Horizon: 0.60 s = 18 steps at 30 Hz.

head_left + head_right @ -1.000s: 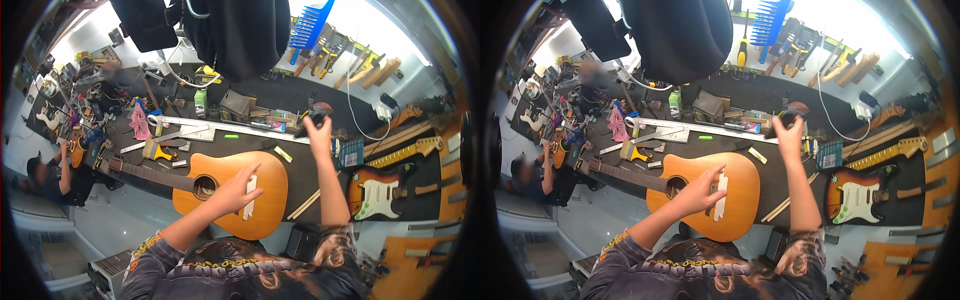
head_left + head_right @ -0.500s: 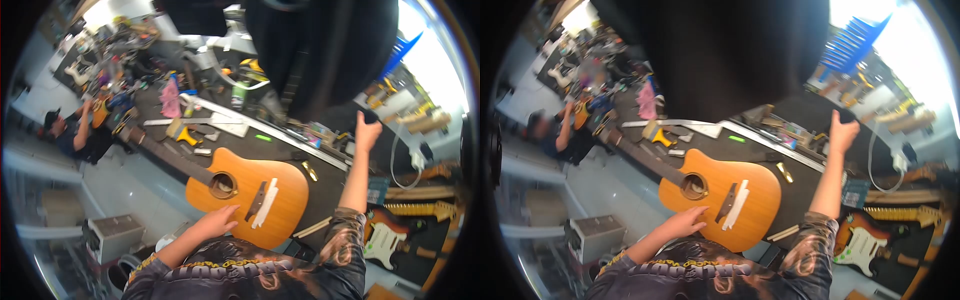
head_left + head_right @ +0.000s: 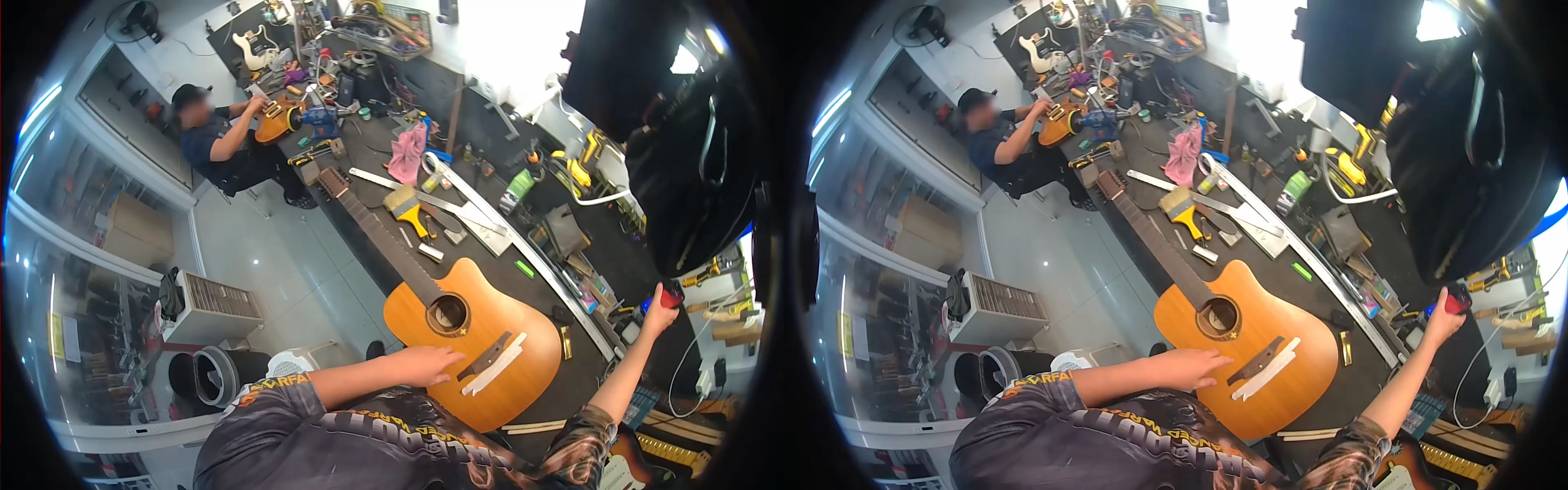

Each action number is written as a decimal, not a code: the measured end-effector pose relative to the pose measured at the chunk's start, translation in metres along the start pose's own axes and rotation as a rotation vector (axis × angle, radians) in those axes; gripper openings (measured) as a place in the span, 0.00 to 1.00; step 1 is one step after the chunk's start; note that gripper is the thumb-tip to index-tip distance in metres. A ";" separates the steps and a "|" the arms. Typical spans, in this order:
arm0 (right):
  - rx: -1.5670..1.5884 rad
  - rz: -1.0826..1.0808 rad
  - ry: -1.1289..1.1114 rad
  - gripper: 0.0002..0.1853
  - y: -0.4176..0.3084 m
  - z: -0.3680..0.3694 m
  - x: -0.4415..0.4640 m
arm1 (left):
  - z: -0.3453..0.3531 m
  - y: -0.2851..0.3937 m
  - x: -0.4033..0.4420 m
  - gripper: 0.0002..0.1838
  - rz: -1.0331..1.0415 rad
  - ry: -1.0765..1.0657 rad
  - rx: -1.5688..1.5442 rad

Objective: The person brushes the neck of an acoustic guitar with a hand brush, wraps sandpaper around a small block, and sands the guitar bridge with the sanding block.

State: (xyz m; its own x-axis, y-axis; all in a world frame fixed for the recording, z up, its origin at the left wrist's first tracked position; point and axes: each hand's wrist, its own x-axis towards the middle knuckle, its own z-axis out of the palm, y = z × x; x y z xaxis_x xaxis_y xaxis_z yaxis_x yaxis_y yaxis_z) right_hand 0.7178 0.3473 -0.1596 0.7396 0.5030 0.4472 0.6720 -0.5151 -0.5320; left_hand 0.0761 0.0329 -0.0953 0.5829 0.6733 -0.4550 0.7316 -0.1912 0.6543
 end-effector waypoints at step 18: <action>0.469 -0.761 -0.984 0.24 -0.223 -0.222 -0.614 | -0.056 -0.137 -0.151 0.30 0.133 0.154 -0.001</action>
State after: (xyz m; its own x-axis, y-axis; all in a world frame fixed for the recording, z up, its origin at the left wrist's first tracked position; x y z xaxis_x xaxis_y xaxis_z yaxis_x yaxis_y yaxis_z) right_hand 0.1227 -0.0010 -0.1557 -0.2812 0.9488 0.1441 0.6803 0.3030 -0.6674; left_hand -0.1317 -0.0026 -0.0827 0.6132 0.7434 -0.2672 0.6518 -0.2850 0.7028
